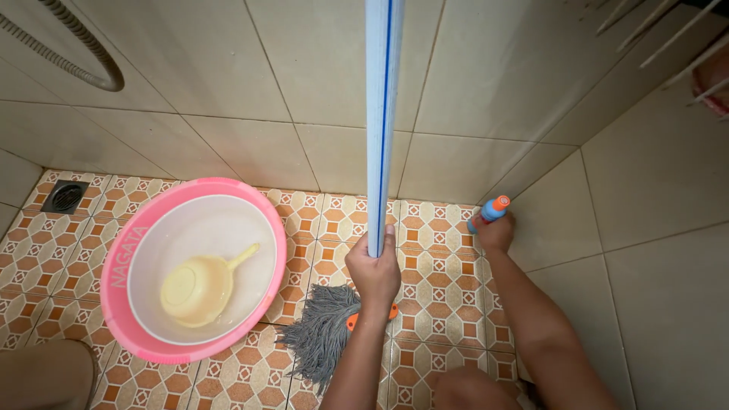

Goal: The recorder uses a mop and a scrub brush to clean the tiled floor of a bathroom, moving around the toilet and shower area.

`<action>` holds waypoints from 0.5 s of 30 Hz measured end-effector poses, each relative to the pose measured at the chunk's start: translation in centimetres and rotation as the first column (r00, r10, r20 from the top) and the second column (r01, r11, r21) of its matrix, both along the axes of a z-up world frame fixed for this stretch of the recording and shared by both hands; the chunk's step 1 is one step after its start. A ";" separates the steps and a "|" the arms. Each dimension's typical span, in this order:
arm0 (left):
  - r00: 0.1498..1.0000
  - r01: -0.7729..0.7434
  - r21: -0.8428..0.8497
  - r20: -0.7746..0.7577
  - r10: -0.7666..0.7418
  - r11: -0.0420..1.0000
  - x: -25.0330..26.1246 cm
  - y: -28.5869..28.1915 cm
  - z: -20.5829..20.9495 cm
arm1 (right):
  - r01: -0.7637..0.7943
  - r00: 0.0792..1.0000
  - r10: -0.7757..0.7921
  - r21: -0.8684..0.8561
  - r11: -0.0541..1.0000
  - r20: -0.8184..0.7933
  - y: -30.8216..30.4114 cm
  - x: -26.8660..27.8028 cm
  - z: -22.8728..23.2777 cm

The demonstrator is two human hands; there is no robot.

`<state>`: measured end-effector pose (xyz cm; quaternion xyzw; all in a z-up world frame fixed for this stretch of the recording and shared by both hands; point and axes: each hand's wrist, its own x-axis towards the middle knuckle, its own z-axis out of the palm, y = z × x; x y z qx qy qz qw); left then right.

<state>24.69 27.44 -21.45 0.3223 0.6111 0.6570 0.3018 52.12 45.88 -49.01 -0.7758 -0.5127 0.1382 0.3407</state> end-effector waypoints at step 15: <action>0.994 -0.099 0.000 0.036 0.099 0.995 -2.9 -0.3 -0.2 | -0.717 0.697 0.396 -0.588 0.374 -0.598 -8.0 -10.3 8.6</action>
